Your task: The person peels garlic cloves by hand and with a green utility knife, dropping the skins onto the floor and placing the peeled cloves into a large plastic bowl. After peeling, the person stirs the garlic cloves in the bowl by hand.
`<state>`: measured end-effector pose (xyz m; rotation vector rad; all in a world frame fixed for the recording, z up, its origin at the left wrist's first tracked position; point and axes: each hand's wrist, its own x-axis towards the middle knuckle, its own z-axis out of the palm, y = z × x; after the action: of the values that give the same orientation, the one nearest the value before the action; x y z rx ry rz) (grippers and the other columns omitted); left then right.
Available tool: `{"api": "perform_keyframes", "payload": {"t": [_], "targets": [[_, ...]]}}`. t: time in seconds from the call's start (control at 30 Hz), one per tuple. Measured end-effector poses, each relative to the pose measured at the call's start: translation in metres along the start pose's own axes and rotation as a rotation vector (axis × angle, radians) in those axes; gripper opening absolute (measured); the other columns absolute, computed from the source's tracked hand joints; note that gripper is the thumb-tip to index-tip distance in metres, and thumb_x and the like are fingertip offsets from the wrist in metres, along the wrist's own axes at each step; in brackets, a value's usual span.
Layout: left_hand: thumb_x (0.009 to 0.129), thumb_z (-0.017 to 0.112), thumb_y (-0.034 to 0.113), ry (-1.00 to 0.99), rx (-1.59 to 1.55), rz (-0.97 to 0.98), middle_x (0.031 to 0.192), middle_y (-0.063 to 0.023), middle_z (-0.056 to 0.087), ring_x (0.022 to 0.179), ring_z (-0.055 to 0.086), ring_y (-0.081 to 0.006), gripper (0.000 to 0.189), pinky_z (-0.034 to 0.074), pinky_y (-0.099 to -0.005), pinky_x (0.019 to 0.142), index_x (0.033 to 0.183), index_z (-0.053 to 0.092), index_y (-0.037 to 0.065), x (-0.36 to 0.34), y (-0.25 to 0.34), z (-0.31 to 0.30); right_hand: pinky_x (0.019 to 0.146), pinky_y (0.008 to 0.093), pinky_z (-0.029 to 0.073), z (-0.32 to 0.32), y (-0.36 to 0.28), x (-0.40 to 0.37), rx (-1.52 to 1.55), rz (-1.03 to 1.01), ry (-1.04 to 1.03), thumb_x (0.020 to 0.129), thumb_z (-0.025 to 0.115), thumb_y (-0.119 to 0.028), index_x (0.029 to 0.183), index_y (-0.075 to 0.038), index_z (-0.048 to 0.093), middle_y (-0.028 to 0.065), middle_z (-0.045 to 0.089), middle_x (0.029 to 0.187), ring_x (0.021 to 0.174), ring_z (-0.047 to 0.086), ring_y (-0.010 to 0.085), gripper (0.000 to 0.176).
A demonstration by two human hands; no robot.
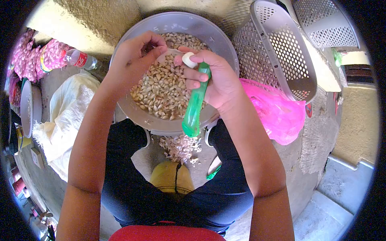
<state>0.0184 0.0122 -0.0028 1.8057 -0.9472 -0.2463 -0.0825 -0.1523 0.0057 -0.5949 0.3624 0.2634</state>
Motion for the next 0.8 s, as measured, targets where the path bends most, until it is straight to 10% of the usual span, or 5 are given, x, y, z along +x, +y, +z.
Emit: {"api": "perform_keyframes", "payload": {"t": [0.8], "targets": [[0.078,0.061,0.010,-0.230,-0.248,-0.203,0.077,-0.0020,0.060,0.071,0.054,-0.0070,0.016,0.044,-0.0215,0.066,0.090,0.060,0.000,-0.003,0.001,0.001,0.043,0.0190,0.035,0.007,0.005,-0.006,-0.867,-0.203,0.212,0.072,0.060,-0.007,0.118,-0.005,0.047,0.0061,0.056,0.091,0.050,0.043,0.0051,0.049]]}}
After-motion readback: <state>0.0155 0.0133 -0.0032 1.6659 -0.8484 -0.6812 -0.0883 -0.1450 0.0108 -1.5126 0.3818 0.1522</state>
